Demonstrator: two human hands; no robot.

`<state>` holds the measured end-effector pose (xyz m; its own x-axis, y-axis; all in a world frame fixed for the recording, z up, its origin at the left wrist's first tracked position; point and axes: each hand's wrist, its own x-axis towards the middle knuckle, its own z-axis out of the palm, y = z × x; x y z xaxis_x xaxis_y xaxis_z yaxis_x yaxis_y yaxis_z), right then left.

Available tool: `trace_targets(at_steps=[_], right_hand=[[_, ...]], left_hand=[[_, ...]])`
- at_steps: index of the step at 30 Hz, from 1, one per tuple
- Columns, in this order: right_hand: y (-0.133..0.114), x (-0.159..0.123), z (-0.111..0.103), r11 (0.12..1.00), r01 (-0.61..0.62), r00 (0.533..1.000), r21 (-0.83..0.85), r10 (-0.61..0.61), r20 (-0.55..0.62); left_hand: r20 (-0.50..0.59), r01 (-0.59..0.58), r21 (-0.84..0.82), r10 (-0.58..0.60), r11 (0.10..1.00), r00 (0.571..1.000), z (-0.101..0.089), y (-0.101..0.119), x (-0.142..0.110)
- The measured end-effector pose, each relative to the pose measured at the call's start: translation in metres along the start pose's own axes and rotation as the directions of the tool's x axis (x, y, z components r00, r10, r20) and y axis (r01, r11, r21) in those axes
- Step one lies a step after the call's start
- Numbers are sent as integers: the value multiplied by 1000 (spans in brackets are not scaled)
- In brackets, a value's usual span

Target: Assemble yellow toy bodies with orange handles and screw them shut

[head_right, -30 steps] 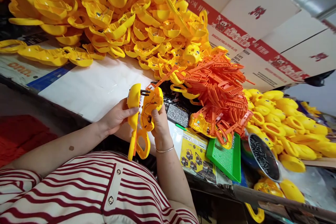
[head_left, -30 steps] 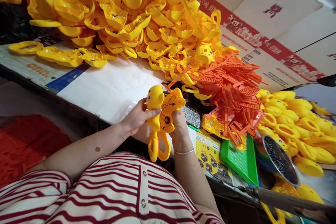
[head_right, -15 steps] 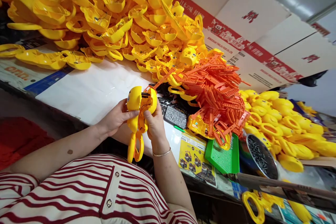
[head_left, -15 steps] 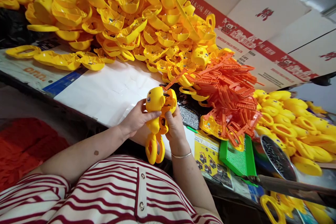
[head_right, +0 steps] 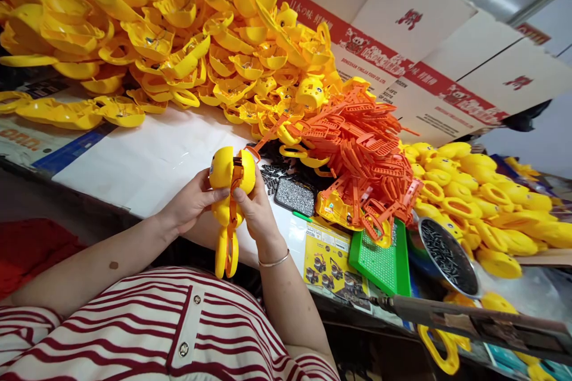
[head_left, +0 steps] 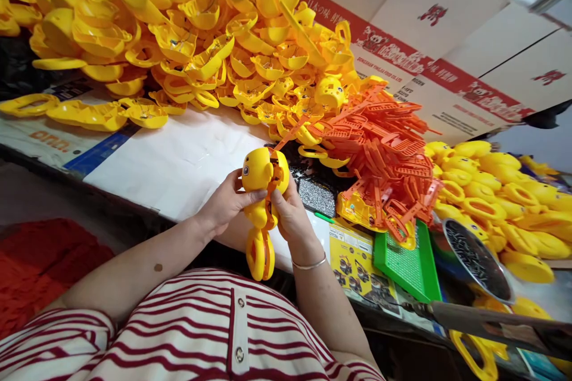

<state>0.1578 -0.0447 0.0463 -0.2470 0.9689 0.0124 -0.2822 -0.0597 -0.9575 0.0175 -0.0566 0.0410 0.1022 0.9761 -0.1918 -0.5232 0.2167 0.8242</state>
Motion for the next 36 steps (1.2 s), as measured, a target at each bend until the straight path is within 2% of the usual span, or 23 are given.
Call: trace_targets(at_steps=[7,13,22,26,29,31,32,33,36], right_hand=[[-6,-2,0,998,-8,999,-55,10,39],[-7,-4,-1,996,9,999,-92,-5,43],[-6,-6,-3,994,22,999,-111,-18,35],[-8,-11,1,991,47,999,-127,-43,32],[-10,-17,0,974,96,994,-206,-84,64],[-9,-21,-1,932,169,984,-320,-142,108],[-8,-22,-1,892,213,976,-397,-178,125],[-6,-24,0,838,256,967,-482,-215,138],[-3,-28,2,654,340,935,-676,-311,169]], left_hand=[[-1,-9,-6,9,1000,1000,3,6,-4],[-16,35,20,-35,999,999,4,10,-5],[27,-13,37,12,999,1000,4,8,-5],[132,-86,66,77,994,988,-8,1,-1],[327,-149,46,126,988,937,-19,3,-2],[473,-109,-27,109,994,875,-22,9,-5],[509,-71,-65,95,995,856,-22,12,-7],[513,-42,-99,87,994,854,-21,15,-9],[405,-52,-179,121,983,906,-14,19,-12]])
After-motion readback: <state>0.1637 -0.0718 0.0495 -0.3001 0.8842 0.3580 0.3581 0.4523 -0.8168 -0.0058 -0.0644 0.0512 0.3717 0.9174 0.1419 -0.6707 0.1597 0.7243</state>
